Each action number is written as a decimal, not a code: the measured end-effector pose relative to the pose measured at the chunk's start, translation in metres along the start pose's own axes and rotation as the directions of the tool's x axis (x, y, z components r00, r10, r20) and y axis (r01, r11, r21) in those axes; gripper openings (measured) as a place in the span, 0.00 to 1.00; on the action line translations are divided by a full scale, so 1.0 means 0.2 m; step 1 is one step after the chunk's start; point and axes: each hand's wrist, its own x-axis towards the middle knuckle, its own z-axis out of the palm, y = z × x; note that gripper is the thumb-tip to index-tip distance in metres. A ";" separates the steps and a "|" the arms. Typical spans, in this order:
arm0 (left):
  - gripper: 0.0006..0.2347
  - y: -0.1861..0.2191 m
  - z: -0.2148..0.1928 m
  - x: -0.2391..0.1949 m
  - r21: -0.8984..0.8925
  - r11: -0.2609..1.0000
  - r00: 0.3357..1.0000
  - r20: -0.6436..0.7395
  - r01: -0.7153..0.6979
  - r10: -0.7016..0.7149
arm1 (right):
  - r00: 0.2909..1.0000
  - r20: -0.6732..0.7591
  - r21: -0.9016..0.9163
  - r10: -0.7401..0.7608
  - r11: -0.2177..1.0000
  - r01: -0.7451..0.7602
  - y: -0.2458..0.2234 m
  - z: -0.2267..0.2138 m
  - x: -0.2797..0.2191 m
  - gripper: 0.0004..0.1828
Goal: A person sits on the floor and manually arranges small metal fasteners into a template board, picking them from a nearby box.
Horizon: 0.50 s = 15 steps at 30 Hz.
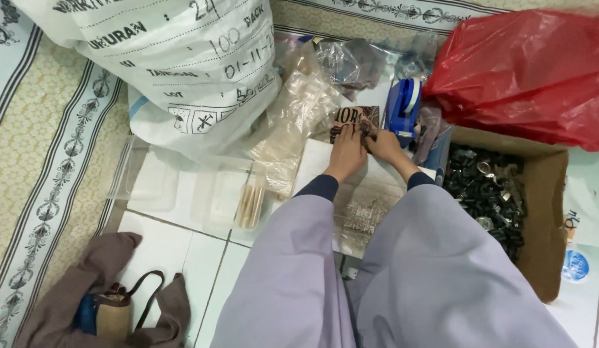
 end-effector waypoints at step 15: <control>0.18 0.41 -0.40 -0.40 -0.755 0.656 0.984 -0.109 0.008 -0.138 | 0.994 0.055 0.642 -0.098 0.765 0.040 -0.60 -0.75 -0.74 0.11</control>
